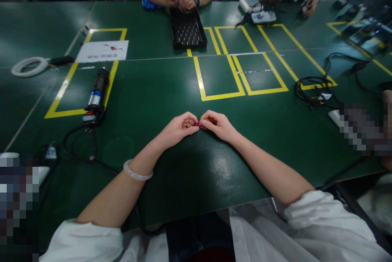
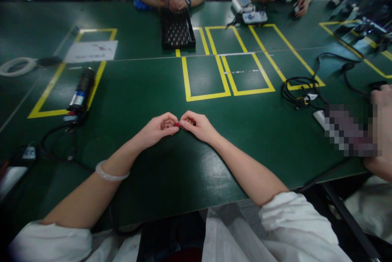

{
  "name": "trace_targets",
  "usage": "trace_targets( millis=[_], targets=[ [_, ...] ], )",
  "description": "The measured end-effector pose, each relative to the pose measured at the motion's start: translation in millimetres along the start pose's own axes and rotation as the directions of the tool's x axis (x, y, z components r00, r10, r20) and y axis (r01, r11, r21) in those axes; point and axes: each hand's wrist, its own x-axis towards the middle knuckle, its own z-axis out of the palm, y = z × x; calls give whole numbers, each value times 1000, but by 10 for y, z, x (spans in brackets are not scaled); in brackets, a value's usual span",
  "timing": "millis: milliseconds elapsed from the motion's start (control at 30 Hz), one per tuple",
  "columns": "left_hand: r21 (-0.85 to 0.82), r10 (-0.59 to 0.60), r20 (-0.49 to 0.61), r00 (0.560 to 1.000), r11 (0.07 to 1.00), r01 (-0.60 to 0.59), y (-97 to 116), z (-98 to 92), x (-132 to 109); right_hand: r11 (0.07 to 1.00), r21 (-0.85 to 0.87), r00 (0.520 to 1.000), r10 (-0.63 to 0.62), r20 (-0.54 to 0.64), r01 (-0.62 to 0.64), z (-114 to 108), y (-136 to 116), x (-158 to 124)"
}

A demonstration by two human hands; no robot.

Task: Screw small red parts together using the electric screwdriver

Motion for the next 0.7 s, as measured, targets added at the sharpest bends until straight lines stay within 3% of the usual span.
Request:
trace_targets(
  millis=[433, 700],
  targets=[
    [4, 11, -40, 999, 1000, -11, -45, 4, 10, 999, -27, 999, -40, -20, 39, 5, -39, 0],
    [-38, 29, -37, 999, 999, -30, -81, -9, 27, 986, -70, 988, -152, -22, 151, 6, -19, 14]
  ],
)
